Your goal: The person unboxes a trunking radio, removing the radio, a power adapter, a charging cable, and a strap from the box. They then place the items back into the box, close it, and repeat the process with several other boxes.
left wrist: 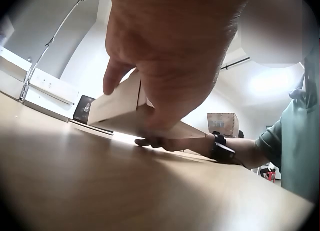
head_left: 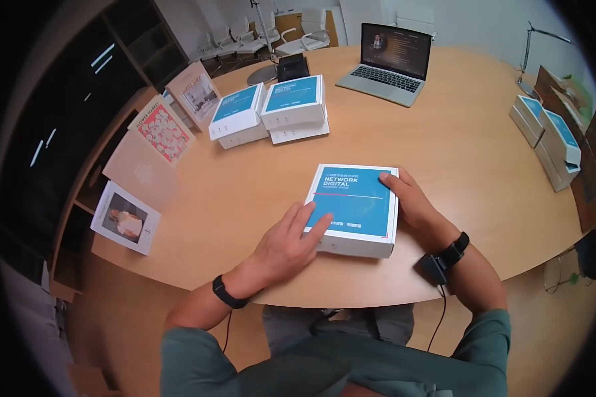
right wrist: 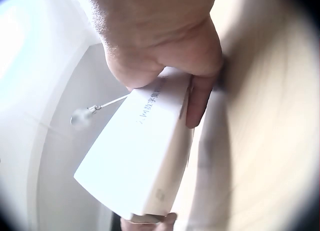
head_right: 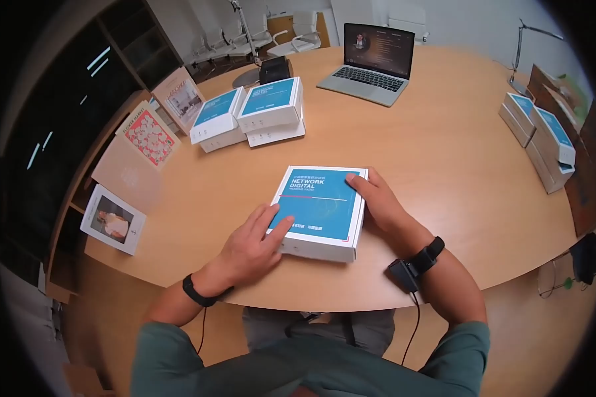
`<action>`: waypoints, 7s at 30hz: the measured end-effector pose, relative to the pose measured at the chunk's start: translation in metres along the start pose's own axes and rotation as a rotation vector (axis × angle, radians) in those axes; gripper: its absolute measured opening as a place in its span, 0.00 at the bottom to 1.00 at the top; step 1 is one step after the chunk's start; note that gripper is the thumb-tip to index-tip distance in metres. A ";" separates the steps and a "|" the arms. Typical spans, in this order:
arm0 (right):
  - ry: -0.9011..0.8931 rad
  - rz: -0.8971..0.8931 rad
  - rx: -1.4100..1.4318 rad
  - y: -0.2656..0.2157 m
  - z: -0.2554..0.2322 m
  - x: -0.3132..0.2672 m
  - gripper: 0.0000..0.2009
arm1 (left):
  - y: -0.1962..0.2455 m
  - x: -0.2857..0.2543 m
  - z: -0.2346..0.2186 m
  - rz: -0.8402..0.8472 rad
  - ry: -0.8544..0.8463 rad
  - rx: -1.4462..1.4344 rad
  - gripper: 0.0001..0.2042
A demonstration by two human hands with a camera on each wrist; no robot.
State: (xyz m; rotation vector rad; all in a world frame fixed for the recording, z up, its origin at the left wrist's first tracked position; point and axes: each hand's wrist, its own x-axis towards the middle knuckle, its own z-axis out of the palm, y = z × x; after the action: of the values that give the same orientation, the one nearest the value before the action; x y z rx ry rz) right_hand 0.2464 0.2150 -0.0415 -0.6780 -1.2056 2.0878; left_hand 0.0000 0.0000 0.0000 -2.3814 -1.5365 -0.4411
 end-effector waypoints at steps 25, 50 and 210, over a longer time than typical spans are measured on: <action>0.119 -0.328 -0.570 0.018 -0.042 0.017 0.44 | -0.128 0.137 0.059 -0.385 0.182 -0.528 0.26; 0.077 -0.552 -0.917 0.012 -0.028 0.014 0.17 | -0.033 0.098 0.066 -0.130 -0.271 -0.259 0.09; 0.109 -0.439 -0.862 0.014 -0.037 0.014 0.18 | -0.188 -0.032 0.005 -0.865 -0.214 0.371 0.13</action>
State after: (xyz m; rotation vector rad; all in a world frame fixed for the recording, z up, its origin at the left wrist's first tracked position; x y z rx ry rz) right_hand 0.2586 0.2409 -0.0718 -0.7780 -1.9838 1.1102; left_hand -0.1839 0.0508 -0.0051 -1.4342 -2.4528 -0.0355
